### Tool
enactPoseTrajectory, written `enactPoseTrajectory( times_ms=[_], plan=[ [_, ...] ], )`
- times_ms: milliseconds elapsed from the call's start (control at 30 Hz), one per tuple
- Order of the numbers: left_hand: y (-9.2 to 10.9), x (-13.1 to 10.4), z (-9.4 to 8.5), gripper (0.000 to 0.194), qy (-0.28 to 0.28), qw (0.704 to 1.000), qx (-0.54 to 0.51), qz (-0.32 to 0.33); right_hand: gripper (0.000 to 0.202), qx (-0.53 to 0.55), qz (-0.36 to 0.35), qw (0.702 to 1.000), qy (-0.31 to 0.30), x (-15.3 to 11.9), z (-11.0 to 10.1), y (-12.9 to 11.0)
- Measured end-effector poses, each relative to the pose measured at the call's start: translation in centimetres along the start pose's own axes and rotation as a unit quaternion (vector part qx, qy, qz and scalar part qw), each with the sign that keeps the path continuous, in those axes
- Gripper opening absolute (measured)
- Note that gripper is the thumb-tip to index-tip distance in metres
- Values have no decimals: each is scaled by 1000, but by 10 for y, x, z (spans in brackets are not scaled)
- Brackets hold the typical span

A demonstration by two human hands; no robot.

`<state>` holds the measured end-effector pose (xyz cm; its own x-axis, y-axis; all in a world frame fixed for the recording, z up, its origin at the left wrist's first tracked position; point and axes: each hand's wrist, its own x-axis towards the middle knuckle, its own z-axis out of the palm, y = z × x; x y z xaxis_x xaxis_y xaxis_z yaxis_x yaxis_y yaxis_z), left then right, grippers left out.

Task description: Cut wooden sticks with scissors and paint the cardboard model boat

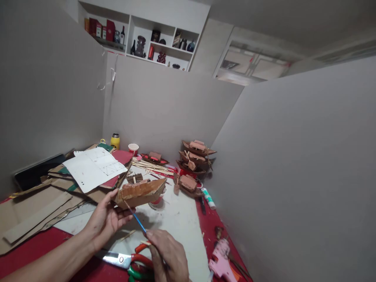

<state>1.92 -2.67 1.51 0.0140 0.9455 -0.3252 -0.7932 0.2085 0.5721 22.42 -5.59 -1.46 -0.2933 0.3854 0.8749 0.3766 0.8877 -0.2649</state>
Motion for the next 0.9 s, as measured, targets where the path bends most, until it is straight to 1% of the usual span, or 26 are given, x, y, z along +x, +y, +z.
enactPoseTrajectory(
  times_ms=[67, 167, 233, 300, 367, 400, 467, 533, 633, 767, 833, 900],
  plan=[
    [1, -1, 0, 33, 0, 1000, 1, 2, 28, -10, 20, 1000, 9, -2, -3, 2],
    [2, -2, 0, 33, 6, 1000, -1, -1, 26, -24, 56, 997, 46, -6, -8, 9],
    [2, -1, -1, 34, 7, 1000, -2, -3, 25, -25, 61, 997, 51, -7, -9, 11],
    [1, -1, -1, 35, 4, 1000, 2, -5, 26, -16, 43, 999, 26, -4, -6, 8],
    [0, 0, 0, 35, 4, 1000, 6, -8, 28, 4, 6, 1000, -4, 1, -3, 4],
    [0, 0, 0, 34, 5, 1000, 6, -9, 29, 13, -11, 1000, -14, 4, -1, 2],
    [0, -1, 0, 33, 3, 1000, 4, -8, 30, 15, -20, 999, -20, 6, -1, -1],
    [1, -2, 0, 34, -2, 1000, 4, -4, 29, -1, 7, 1000, -4, 4, -4, 0],
    [2, -2, 0, 36, 2, 1000, 4, -1, 25, -17, 59, 997, 44, -2, -12, 6],
    [3, -2, 1, 36, 11, 1000, 0, -7, 24, -25, 104, 989, 97, -8, -18, 14],
    [2, -2, 1, 36, 12, 1000, -1, -7, 25, -23, 102, 989, 103, -9, -16, 15],
    [1, -2, 0, 35, 10, 1000, 0, -3, 26, -20, 79, 993, 80, -8, -13, 12]
  ],
)
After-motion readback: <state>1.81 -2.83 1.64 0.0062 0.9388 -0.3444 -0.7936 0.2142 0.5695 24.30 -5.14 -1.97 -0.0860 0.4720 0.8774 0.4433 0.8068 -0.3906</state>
